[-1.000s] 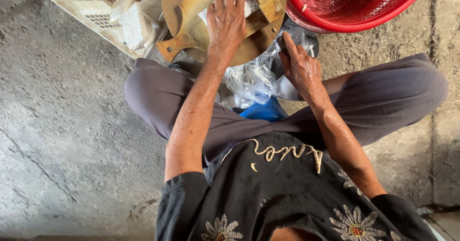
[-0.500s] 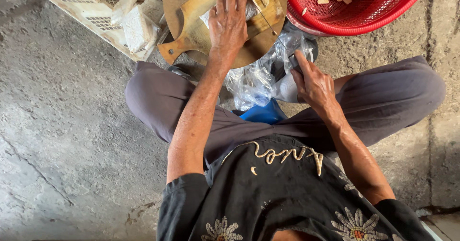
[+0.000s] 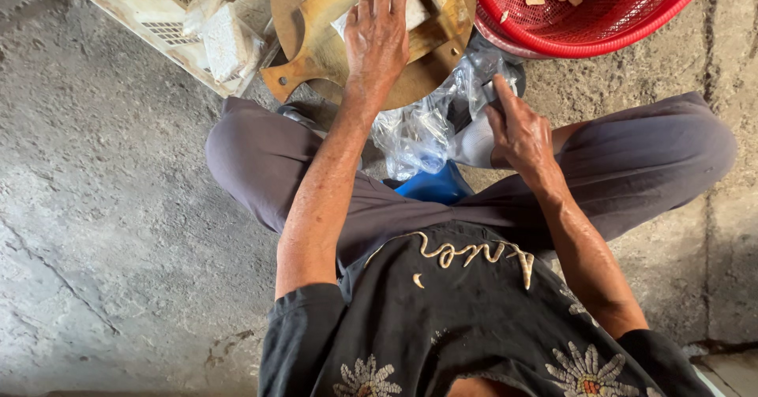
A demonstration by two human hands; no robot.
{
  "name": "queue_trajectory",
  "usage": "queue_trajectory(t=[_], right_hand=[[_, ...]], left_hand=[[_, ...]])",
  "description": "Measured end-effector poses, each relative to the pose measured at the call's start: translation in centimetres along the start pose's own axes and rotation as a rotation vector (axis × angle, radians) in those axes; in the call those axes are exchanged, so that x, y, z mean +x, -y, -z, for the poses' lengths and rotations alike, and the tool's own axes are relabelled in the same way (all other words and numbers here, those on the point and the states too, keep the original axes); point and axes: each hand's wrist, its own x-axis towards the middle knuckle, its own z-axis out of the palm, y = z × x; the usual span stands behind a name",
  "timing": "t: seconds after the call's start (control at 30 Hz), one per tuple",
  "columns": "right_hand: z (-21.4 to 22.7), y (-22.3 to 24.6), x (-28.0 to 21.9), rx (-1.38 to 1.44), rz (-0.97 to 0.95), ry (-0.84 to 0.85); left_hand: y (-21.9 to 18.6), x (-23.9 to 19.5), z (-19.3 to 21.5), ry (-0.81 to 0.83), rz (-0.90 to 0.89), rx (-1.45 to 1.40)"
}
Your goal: The person sits cross-legged on the floor and uses a knife to cut white rectangular blocks on a wooden cutting board. The cut pieces are placed into a red basket. The person repeatedly picks up new blocks from a nearby crate and continues cutting.
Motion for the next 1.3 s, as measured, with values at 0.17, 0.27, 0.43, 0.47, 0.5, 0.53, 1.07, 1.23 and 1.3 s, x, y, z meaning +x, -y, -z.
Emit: queue_trajectory(t=[0.17,0.27,0.43,0.47,0.5,0.53,1.07,1.23,1.3], right_hand=[[1.0,0.7,-0.6,-0.128,0.164,-0.056],[1.2,1.9,0.4,-0.15,0.161,-0.032],[-0.5,3.7,3.7,-0.079,-0.057,0.112],[-0.5,3.5,3.9,-0.092,0.024,0.045],[-0.6,3.3,3.5,-0.104,0.106,-0.011],[-0.7,3.0,2.8,-0.116,0.189,-0.067],[-0.2,3.1,2.0,-0.072,-0.097,0.105],[-1.8,3.1,2.9,-0.178,0.18,-0.12],[-1.5,2.4,2.1,-0.163,0.162,-0.072]], left_hand=[[-0.1,-0.1,-0.1,-0.006,0.007,-0.003],[-0.3,0.2,0.1,-0.018,0.004,0.007],[-0.1,0.1,1.0,0.016,0.007,-0.034],[-0.1,0.4,1.0,0.007,0.002,-0.037],[-0.1,0.3,1.2,0.005,0.005,-0.038],[-0.2,0.2,1.3,0.003,0.007,-0.038],[-0.4,0.5,0.9,0.029,0.034,-0.002],[-0.2,0.2,0.6,0.036,0.022,-0.028],[-0.1,0.1,1.0,0.031,0.022,-0.031]])
